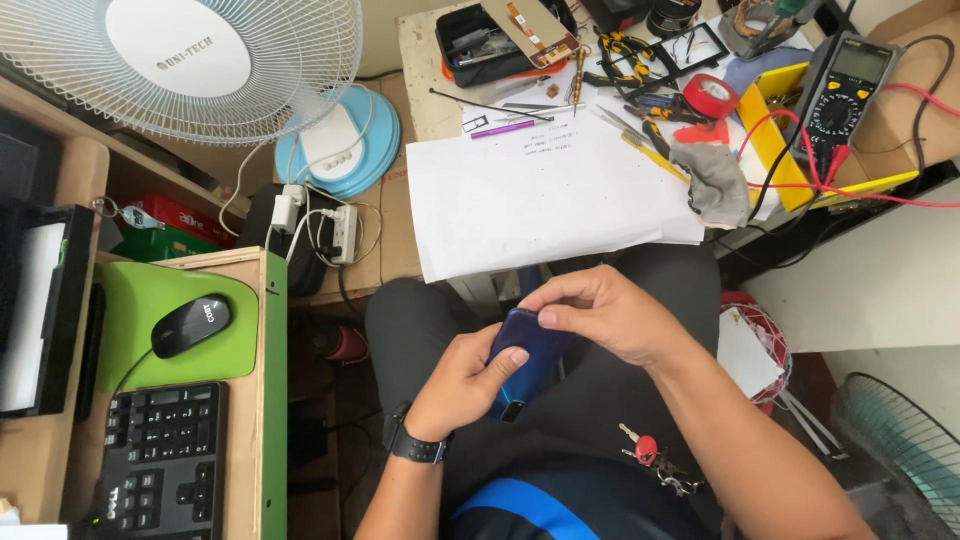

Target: The person holds a blue smartphone on their lap and uses a small piece of cloth to wipe the back and sides of the device. They rotate the phone to clean different areas, including the camera module, and briefly wipe the desk surface before continuing to clean the phone.

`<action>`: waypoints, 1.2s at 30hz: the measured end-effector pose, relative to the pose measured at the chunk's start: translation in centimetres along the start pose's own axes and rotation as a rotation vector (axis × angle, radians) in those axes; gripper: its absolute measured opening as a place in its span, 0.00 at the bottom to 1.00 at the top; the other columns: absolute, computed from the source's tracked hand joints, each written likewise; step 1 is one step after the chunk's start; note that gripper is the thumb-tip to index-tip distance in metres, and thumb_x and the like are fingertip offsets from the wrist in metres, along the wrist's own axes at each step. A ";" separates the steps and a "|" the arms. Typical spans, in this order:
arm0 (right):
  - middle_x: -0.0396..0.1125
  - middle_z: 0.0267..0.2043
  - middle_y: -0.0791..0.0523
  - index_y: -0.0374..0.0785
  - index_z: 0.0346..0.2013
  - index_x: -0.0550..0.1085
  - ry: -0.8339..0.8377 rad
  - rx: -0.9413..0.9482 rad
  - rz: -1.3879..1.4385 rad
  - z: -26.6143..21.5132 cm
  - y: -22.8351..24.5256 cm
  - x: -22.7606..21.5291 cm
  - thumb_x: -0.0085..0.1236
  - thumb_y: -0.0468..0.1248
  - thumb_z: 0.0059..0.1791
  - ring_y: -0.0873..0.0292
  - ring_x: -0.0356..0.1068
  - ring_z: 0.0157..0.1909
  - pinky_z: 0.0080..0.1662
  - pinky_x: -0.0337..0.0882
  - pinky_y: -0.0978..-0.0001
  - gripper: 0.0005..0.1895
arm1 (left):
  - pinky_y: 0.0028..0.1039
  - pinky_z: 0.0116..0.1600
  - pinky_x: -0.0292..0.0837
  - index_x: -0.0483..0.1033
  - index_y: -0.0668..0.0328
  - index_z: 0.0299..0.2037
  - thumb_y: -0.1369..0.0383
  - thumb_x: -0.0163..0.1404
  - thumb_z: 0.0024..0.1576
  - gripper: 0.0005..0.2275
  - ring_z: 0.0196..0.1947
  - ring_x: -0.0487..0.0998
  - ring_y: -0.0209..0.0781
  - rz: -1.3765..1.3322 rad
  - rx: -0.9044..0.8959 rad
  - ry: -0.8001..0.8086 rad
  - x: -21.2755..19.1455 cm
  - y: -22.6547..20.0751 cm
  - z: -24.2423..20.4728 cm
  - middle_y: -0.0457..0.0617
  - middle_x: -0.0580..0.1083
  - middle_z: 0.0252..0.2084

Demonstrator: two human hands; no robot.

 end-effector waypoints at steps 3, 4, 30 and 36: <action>0.77 0.24 0.57 0.34 0.36 0.88 -0.162 -0.023 -0.188 0.3 -0.3 1.1 0.74 0.34 0.55 0.66 0.71 0.32 0.36 0.73 0.74 0.05 | 0.42 0.47 0.84 0.86 0.67 0.47 0.66 0.57 0.72 0.10 0.39 0.83 0.40 0.071 0.003 -0.009 0.5 -1.5 0.4 0.60 0.86 0.34; 0.77 0.24 0.57 0.34 0.36 0.88 -0.162 -0.024 -0.189 0.4 -1.0 1.3 0.74 0.34 0.55 0.66 0.71 0.32 0.36 0.73 0.74 0.05 | 0.42 0.47 0.84 0.86 0.67 0.47 0.66 0.57 0.72 0.10 0.39 0.83 0.40 0.071 0.004 -0.010 0.8 -0.8 0.4 0.60 0.86 0.34; 0.80 0.50 0.51 0.37 0.72 0.75 -0.224 -0.117 0.009 1.9 -1.2 -1.6 0.68 0.28 0.56 0.61 0.78 0.49 0.53 0.84 0.67 0.28 | 0.37 0.43 0.83 0.85 0.67 0.44 0.67 0.57 0.73 0.10 0.36 0.81 0.36 0.092 -0.022 -0.024 -0.5 -1.9 0.2 0.57 0.86 0.31; 0.79 0.26 0.57 0.37 0.38 0.88 -0.131 -0.022 -0.296 1.3 -0.9 1.1 0.75 0.38 0.55 0.65 0.73 0.32 0.37 0.75 0.70 0.07 | 0.38 0.41 0.83 0.86 0.69 0.46 0.64 0.56 0.73 0.12 0.33 0.86 0.45 0.177 -0.045 -0.010 -0.3 -2.2 0.7 0.61 0.85 0.31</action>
Point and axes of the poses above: each hand's wrist, its own z-axis towards the middle knuckle, its own x-axis out of the palm, y = z × x, the point moved 1 cm from there along z, towards the middle knuckle
